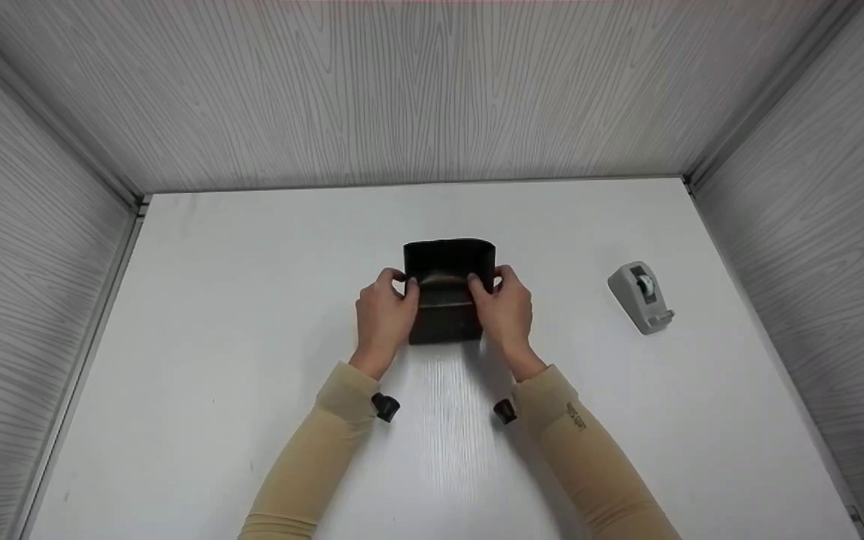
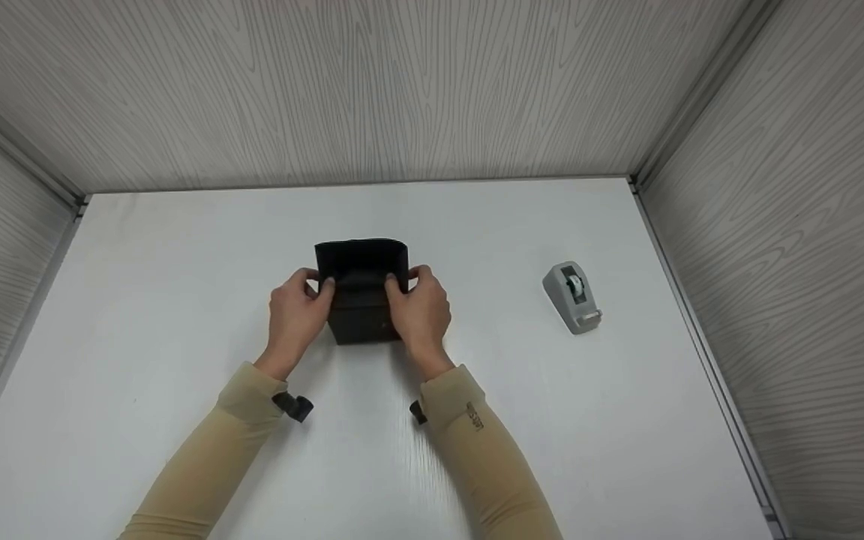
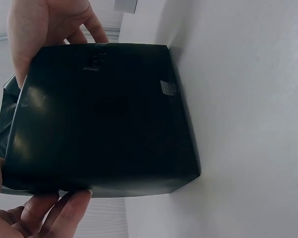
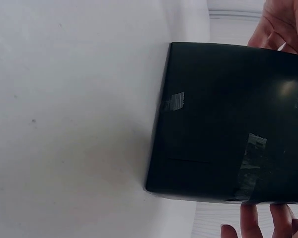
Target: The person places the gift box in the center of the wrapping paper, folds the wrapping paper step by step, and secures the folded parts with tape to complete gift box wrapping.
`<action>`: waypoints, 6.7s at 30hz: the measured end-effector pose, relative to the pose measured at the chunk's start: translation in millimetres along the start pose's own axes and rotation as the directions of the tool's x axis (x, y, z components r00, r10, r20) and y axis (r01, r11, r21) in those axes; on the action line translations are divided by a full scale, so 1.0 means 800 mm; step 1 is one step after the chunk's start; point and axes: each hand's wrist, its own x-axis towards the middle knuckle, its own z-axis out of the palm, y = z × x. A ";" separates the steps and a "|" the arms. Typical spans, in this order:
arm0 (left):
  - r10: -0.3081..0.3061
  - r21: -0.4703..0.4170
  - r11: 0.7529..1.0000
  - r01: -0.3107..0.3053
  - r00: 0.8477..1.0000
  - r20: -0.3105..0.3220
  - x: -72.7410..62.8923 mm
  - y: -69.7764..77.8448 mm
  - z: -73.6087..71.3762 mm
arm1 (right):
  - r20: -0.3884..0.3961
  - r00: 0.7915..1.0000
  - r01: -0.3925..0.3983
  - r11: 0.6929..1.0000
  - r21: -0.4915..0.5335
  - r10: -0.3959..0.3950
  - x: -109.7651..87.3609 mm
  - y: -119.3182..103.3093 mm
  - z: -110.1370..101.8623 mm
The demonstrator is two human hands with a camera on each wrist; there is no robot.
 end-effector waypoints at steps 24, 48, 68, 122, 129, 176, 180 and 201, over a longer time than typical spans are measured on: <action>0.070 0.103 0.993 -0.065 0.997 -0.046 0.013 0.008 -0.007 | 0.000 1.000 0.018 1.000 0.017 -0.018 -0.001 0.004 0.002; 0.067 0.043 0.997 -0.065 0.996 -0.051 -0.007 0.000 -0.008 | 0.003 0.997 0.082 0.973 -0.214 -0.083 0.006 -0.006 -0.009; 0.066 0.056 0.996 -0.065 0.998 -0.019 -0.009 0.005 -0.011 | 0.116 0.992 0.066 0.996 -0.066 -0.058 -0.003 -0.007 -0.039; 0.000 -0.030 1.000 0.000 1.000 0.003 -0.011 0.001 -0.004 | 0.113 0.991 0.058 0.988 0.143 -0.075 0.002 -0.001 -0.032; -0.014 -0.078 0.997 0.014 1.000 0.000 -0.014 0.001 -0.002 | 0.115 0.992 0.028 0.987 0.159 -0.047 0.001 0.000 -0.032; -0.070 -0.068 0.995 0.078 0.992 0.103 -0.006 -0.002 -0.006 | 0.066 0.988 0.120 0.970 0.210 -0.137 0.030 -0.014 -0.046; -0.064 -0.071 0.995 0.072 0.993 0.100 -0.006 -0.002 -0.007 | 0.068 0.990 0.107 0.966 0.235 -0.126 0.033 -0.017 -0.045; -0.072 -0.059 0.995 0.079 0.991 0.110 -0.007 0.001 -0.008 | 0.034 0.991 0.105 0.914 0.392 -0.129 0.044 -0.030 -0.040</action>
